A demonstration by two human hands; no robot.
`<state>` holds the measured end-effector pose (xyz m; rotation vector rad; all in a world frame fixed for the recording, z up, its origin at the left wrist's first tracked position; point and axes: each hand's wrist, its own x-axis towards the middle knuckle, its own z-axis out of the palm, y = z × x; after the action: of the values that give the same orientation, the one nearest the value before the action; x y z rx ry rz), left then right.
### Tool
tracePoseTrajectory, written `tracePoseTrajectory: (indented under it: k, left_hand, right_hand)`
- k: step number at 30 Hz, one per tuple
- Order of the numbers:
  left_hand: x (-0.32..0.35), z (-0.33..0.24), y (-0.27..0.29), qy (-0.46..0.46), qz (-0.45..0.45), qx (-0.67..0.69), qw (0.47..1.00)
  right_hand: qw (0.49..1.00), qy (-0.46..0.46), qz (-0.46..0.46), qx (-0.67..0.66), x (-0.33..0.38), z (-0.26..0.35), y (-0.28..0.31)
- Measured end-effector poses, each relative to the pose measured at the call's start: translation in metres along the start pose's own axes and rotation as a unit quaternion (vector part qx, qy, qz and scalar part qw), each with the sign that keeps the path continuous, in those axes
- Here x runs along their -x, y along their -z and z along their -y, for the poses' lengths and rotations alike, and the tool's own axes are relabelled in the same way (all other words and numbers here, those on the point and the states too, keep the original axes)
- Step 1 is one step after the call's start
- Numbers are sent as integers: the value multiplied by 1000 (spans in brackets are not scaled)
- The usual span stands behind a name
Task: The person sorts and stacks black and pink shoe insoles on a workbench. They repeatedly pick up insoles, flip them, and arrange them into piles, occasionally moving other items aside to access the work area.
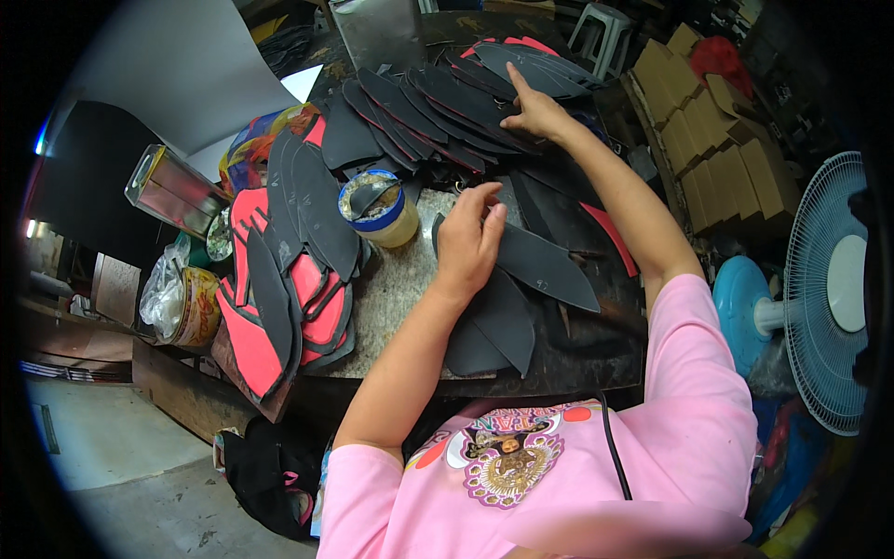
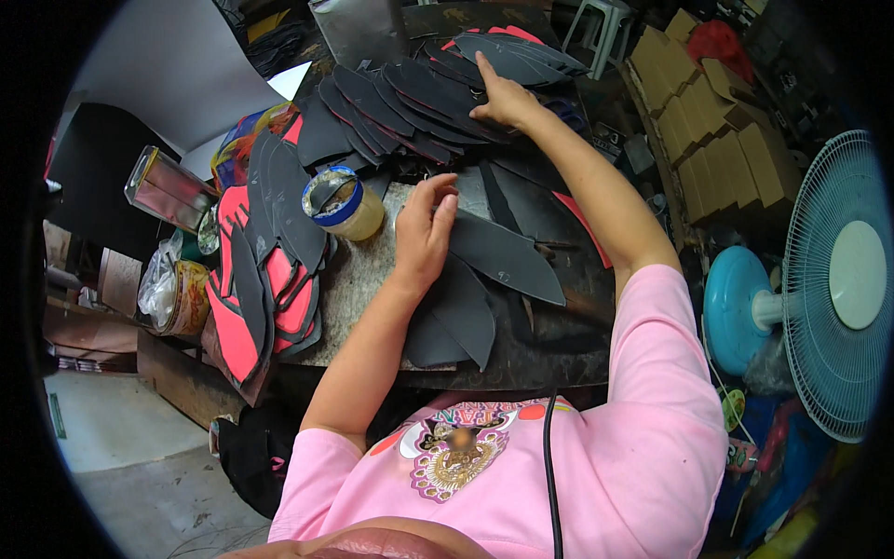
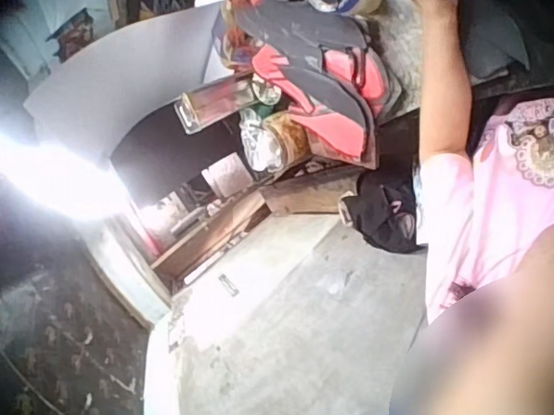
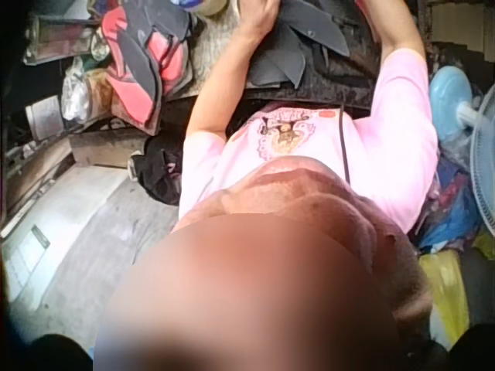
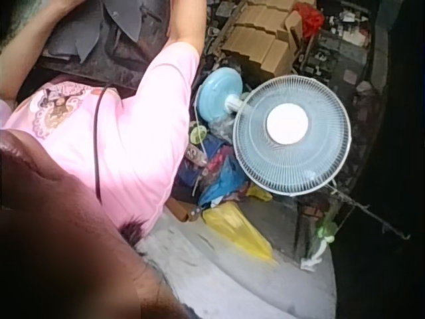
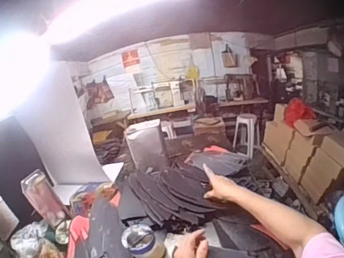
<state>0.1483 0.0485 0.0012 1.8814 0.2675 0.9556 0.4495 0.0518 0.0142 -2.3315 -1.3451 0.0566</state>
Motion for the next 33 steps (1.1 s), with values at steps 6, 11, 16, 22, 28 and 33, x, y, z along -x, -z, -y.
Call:
tracePoseTrajectory:
  k: [6,11,16,22,28,33]
  left_hand:
    - [-2,-10,4,-143,31,-110,983]
    - [-3,-12,5,-138,43,-125,982]
    - [-3,-11,4,-154,38,-138,978]
    - [-4,-11,4,-184,19,-128,974]
    - [-2,-9,3,-177,7,-124,976]
    - [-6,-1,2,-57,-47,9,997]
  right_hand:
    - [972,-104,-113,180,-44,-60,21]
    - [948,-207,-133,202,-56,-79,18]
    - [943,-173,-87,270,-60,-56,28]
    - [970,-154,-62,178,-43,-39,11]
    - [966,-149,-207,37,-27,-39,41]
    - [866,-75,-140,-475,34,14,86]
